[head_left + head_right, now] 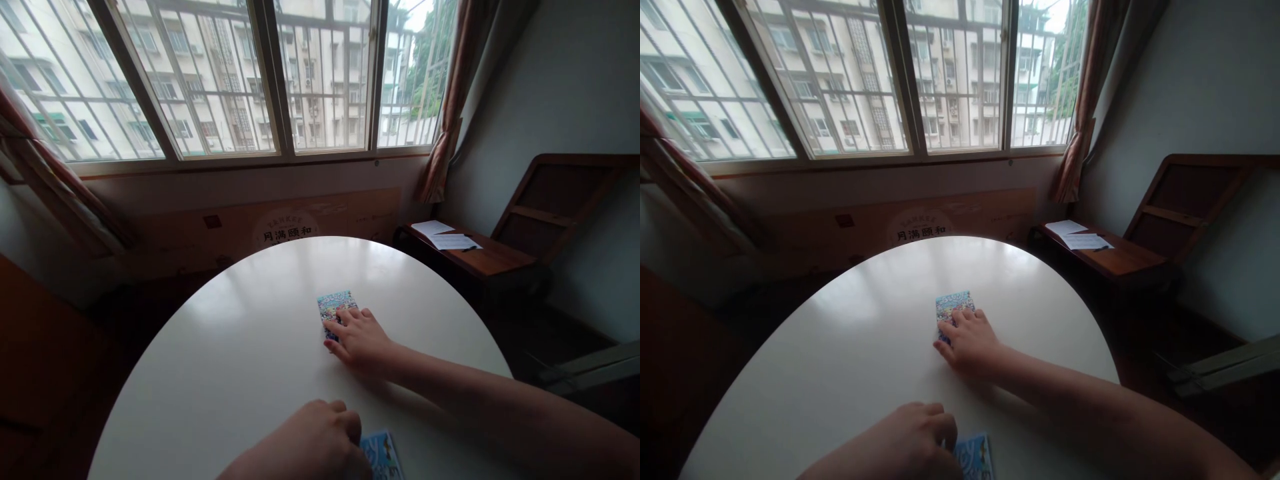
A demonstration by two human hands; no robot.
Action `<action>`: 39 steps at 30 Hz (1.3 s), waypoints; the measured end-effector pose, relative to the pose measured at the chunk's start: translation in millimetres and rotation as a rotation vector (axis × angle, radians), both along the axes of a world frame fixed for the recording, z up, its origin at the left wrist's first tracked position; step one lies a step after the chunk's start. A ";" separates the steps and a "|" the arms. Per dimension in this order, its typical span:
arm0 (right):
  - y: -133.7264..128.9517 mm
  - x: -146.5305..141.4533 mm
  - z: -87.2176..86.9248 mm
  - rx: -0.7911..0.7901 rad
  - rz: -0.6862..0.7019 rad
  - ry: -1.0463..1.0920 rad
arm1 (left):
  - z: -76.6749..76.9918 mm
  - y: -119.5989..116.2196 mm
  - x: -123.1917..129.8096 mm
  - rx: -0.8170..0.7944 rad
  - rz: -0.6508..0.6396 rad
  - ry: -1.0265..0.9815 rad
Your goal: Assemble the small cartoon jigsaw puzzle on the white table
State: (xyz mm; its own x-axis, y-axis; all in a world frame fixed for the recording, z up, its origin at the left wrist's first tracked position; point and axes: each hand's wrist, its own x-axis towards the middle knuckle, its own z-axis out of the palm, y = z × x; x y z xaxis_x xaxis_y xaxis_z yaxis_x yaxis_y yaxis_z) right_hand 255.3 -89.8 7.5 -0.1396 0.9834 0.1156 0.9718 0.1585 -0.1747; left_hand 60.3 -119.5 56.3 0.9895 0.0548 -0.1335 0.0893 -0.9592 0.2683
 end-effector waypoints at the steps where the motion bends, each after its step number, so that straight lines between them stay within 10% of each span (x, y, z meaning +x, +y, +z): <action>1: -0.9 -0.1 2.0 0.004 0.015 0.009 | 5.6 -2.0 -1.2 -0.012 0.018 -0.003; 9: 22.6 51.4 -3.9 -0.115 0.143 0.057 | 29.3 62.2 -0.3 -0.188 0.199 -0.169; 16: 8.7 23.4 -15.8 -0.152 0.151 0.111 | -27.3 159.5 13.4 0.066 0.890 -0.308; 22: 5.1 8.5 -7.6 -0.079 0.182 0.126 | -56.9 158.2 13.2 0.135 0.946 -0.406; 39: 52.2 22.7 -28.4 0.187 0.302 0.217 | -54.6 150.6 16.0 0.218 0.960 -0.375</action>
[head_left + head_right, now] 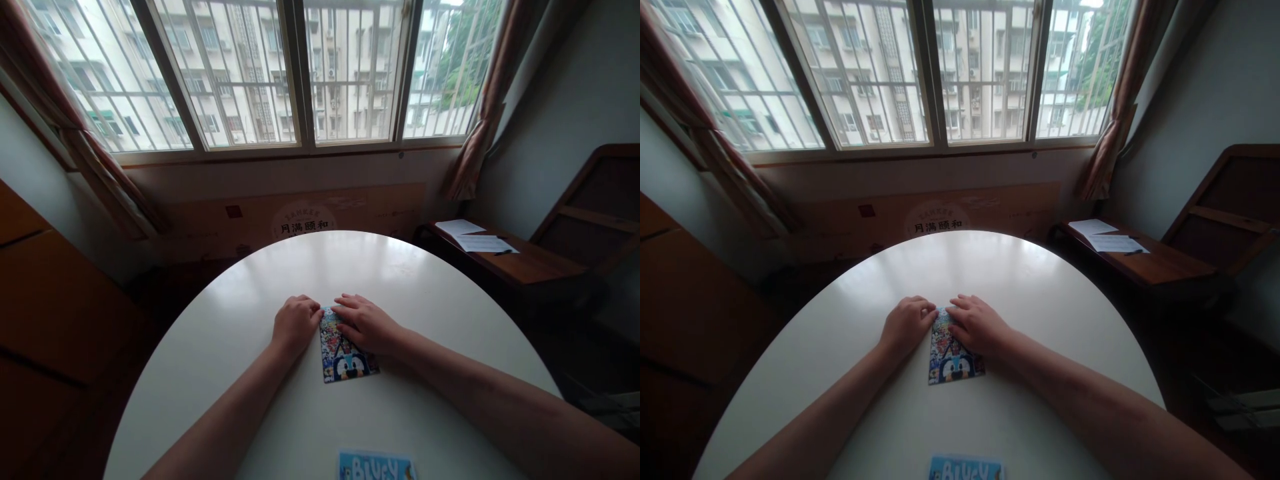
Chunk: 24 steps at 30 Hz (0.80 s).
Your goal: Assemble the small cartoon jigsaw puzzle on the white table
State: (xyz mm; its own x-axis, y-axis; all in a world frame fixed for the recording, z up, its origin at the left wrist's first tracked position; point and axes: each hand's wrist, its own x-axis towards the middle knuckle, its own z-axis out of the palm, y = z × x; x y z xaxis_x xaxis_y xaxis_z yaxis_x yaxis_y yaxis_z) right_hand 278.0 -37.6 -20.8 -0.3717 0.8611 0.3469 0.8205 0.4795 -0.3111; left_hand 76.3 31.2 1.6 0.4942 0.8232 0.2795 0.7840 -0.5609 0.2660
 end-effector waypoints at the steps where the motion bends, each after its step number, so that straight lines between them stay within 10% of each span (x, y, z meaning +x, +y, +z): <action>1: -0.1 -0.4 -0.6 -0.010 0.008 -0.011 | 0.5 -0.6 0.3 -0.004 0.004 0.002; 24: -2.4 -3.2 9.9 -0.076 -0.003 -0.125 | -6.1 14.3 4.9 -0.231 0.100 -0.194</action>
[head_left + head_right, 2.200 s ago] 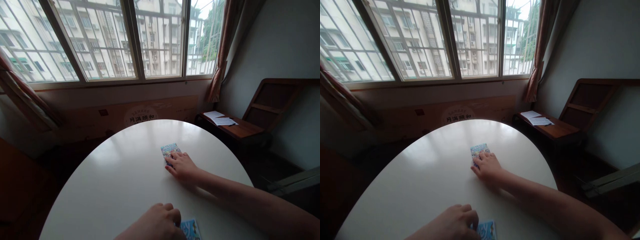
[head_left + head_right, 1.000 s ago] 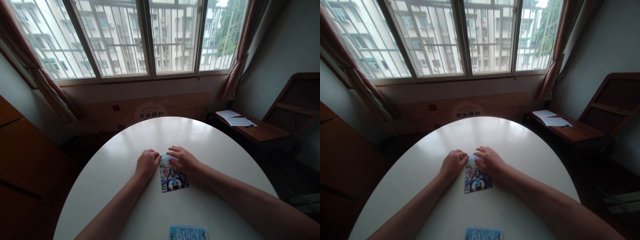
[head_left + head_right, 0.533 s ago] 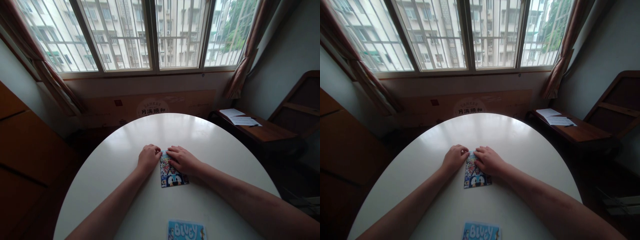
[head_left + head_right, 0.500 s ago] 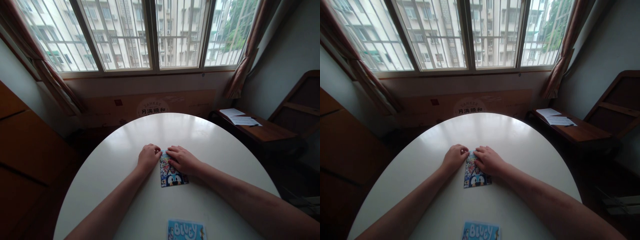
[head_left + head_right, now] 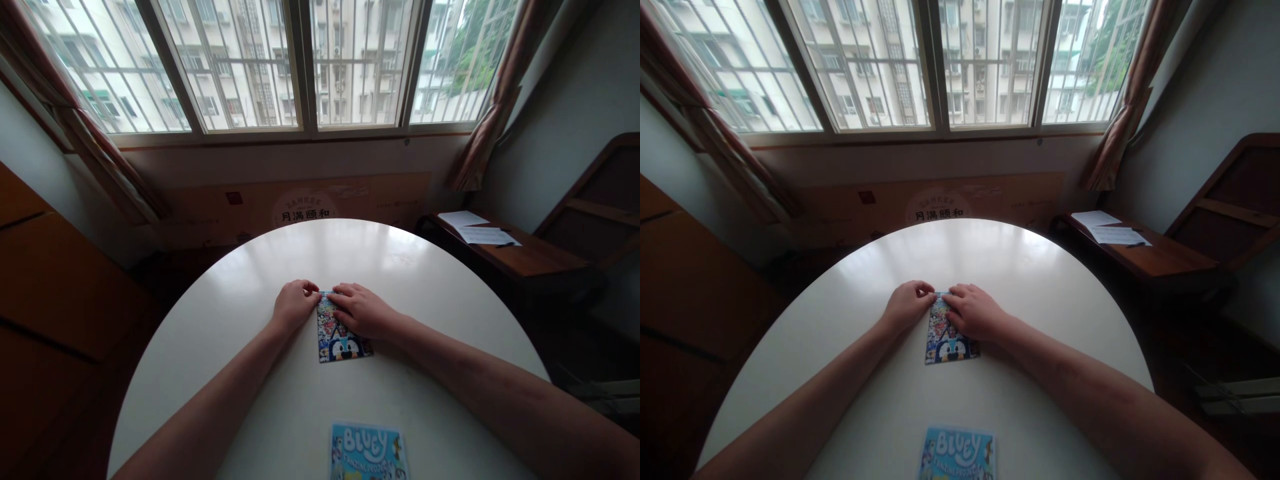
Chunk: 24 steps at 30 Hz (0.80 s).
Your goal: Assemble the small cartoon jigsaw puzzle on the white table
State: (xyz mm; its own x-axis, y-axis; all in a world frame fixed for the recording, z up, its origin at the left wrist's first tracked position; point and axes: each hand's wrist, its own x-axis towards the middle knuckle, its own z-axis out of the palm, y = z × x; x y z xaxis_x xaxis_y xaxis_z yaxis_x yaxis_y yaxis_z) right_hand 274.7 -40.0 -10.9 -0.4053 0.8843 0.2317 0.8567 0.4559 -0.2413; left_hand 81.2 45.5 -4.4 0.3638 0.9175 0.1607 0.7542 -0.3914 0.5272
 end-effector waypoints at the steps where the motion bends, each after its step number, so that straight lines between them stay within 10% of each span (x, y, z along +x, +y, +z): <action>1: 0.3 0.2 -0.3 0.002 -0.001 0.000 | 0.3 -0.5 0.0 -0.004 -0.002 -0.010; 24: 1.2 -1.1 -5.3 -0.052 -0.039 -0.024 | -3.8 5.6 1.7 -0.132 0.006 -0.217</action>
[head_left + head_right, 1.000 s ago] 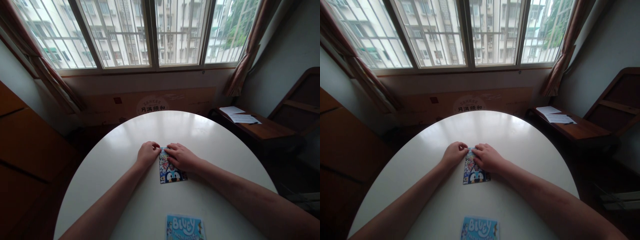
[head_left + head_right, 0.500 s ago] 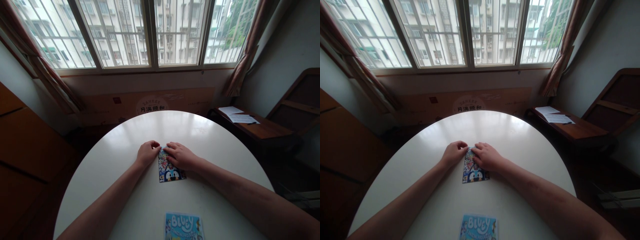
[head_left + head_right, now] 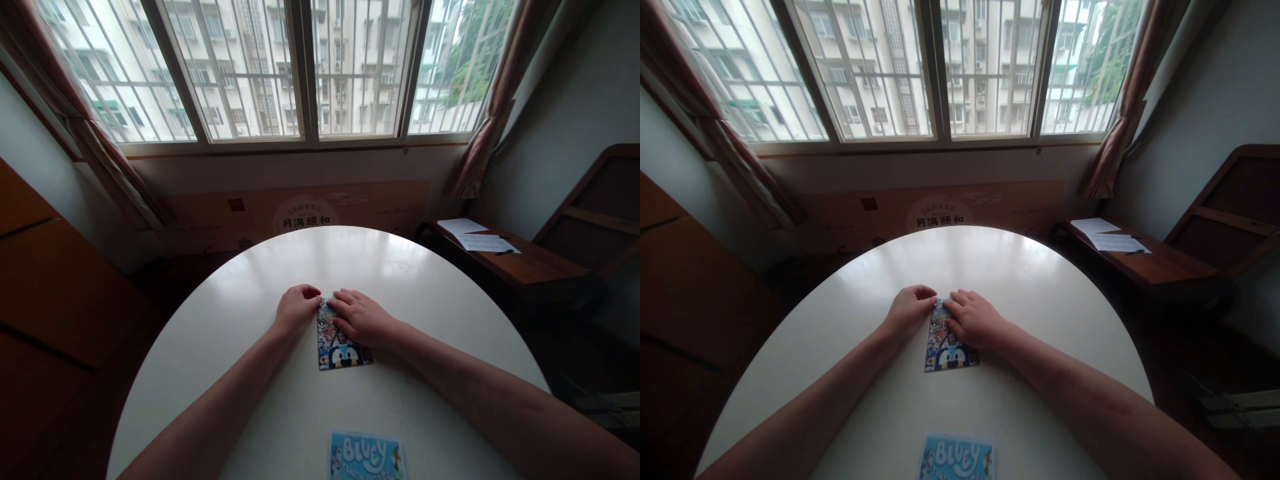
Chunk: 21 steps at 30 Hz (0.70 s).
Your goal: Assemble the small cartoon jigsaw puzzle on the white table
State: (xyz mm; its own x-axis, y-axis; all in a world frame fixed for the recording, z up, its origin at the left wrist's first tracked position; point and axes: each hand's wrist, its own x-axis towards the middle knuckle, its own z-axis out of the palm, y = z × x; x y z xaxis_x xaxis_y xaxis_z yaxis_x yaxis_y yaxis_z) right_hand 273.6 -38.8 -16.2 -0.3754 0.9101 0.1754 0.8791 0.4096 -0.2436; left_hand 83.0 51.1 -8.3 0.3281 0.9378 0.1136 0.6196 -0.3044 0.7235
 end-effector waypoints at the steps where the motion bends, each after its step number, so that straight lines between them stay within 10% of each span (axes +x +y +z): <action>1: 0.2 0.2 -0.6 0.005 0.000 -0.003 | 0.5 -0.3 0.4 0.004 -0.004 0.017; 21: -0.9 -2.5 1.5 -0.014 -0.001 0.000 | 5.9 -11.5 2.1 0.161 -0.020 0.090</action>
State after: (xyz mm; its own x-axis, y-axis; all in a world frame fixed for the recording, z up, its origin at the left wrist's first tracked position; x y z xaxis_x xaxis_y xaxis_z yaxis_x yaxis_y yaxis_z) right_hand 271.1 -39.8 -14.8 -0.3742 0.9130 0.1626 0.8797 0.4049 -0.2495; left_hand 85.1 39.6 -2.4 0.3618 0.9032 0.2309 0.6726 -0.4243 0.6063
